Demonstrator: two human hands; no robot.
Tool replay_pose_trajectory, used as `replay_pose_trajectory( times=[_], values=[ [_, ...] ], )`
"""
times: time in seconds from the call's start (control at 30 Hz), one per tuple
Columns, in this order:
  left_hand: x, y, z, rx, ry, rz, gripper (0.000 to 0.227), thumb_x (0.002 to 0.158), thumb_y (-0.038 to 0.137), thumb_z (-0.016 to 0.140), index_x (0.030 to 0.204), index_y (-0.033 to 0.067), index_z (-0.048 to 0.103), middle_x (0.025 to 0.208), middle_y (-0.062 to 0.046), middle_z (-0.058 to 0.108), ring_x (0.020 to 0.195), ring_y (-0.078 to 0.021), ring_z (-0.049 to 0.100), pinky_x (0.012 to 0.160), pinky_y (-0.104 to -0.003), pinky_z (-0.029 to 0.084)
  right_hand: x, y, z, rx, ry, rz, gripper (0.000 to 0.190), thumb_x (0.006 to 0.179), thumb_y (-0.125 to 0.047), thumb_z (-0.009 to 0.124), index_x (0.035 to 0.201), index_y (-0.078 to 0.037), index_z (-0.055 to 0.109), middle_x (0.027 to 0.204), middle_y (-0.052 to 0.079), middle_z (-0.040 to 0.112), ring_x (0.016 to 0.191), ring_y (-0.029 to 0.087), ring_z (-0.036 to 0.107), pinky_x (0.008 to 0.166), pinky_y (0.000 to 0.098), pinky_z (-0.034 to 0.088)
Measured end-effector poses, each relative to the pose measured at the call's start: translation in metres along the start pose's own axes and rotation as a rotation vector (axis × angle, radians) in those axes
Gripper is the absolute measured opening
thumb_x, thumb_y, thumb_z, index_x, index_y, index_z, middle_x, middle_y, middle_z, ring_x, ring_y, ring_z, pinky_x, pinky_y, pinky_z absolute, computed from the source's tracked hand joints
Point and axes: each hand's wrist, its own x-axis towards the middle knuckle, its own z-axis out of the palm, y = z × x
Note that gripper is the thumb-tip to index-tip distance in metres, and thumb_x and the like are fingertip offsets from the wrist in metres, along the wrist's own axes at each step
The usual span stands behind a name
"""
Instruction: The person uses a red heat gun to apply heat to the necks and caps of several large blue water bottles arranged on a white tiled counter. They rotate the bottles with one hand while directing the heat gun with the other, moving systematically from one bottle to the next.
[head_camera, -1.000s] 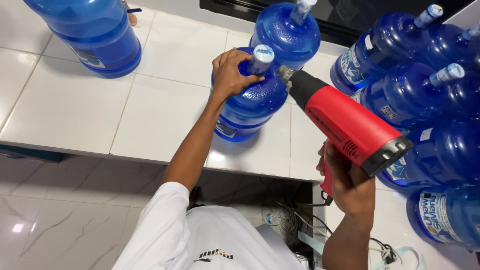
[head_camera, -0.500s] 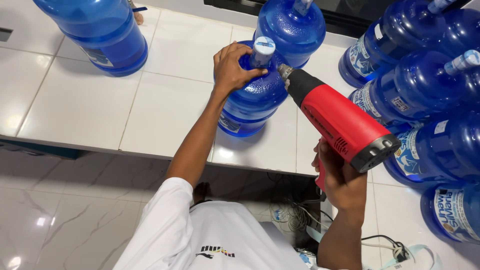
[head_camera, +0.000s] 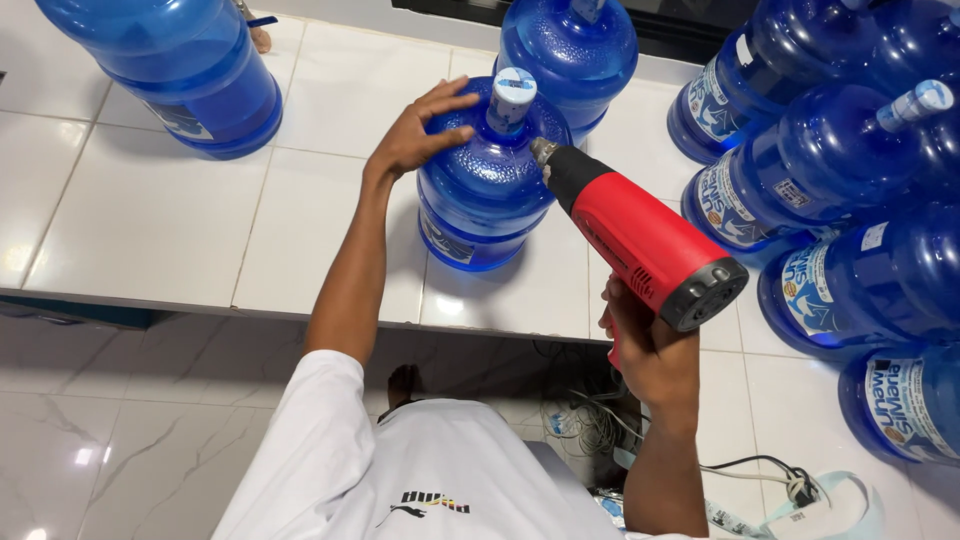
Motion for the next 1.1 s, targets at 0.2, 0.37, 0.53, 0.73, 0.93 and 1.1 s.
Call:
replay_pose_trajectory(
  times=[0.2,0.37,0.53,0.73,0.93,1.1],
  values=[
    [0.029,-0.03,-0.008,-0.031,-0.02,-0.132,0.052,0.098,0.043,0.06,0.149,0.0336,0.052,0.167,-0.014,0.033,0.156,-0.0333,0.025,0.124,-0.051,0.021,0.001,-0.008,0.002,-0.108,0.03,0.071,0.027,0.101,-0.03,0.062,0.089,-0.006,0.061,0.068,0.006,0.063,0.06,0.014,0.058,0.057,0.0299,0.049],
    [0.058,-0.031,-0.014,-0.223,-0.115,-0.258,0.055,0.092,0.038,0.066,0.144,0.0265,0.057,0.157,-0.009,0.049,0.143,-0.0285,0.047,0.117,-0.042,0.042,-0.011,-0.009,0.006,-0.049,0.067,0.122,0.015,0.099,-0.022,0.064,0.095,-0.008,0.064,0.071,0.004,0.062,0.061,0.014,0.059,0.06,0.0294,0.051],
    [0.056,-0.049,-0.007,-0.308,-0.11,-0.217,0.054,0.089,0.04,0.069,0.14,0.0252,0.061,0.155,-0.011,0.051,0.138,-0.0318,0.054,0.113,-0.042,0.047,-0.03,-0.015,0.02,0.03,0.142,0.149,0.011,0.1,-0.016,0.063,0.097,-0.006,0.063,0.07,0.006,0.062,0.063,0.014,0.061,0.065,0.0287,0.053],
    [-0.017,-0.034,0.005,0.056,0.2,0.043,0.052,0.099,0.045,0.063,0.141,0.0141,0.06,0.141,-0.012,0.061,0.133,-0.0258,0.055,0.111,-0.038,0.039,-0.064,-0.007,0.014,0.1,0.156,0.1,0.019,0.102,-0.018,0.065,0.088,-0.005,0.062,0.069,0.004,0.059,0.061,0.012,0.057,0.064,0.0275,0.051],
    [-0.169,0.038,0.064,0.022,0.404,-0.105,0.071,0.097,0.042,0.072,0.156,0.0199,0.04,0.154,-0.018,0.038,0.141,-0.0351,0.049,0.111,-0.046,0.051,-0.097,0.018,-0.017,0.196,0.042,0.024,0.01,0.101,-0.014,0.059,0.098,-0.004,0.057,0.09,0.009,0.063,0.066,0.017,0.058,0.065,0.0304,0.05],
    [-0.199,0.076,0.11,0.16,0.527,-0.147,0.106,0.074,0.04,0.099,0.16,0.0208,0.04,0.163,-0.028,0.025,0.144,-0.0545,0.038,0.119,-0.062,0.039,-0.105,0.028,-0.034,0.131,-0.063,-0.2,0.027,0.105,-0.018,0.055,0.09,0.002,0.067,0.064,0.016,0.064,0.056,0.021,0.063,0.066,0.0327,0.053]
  ],
)
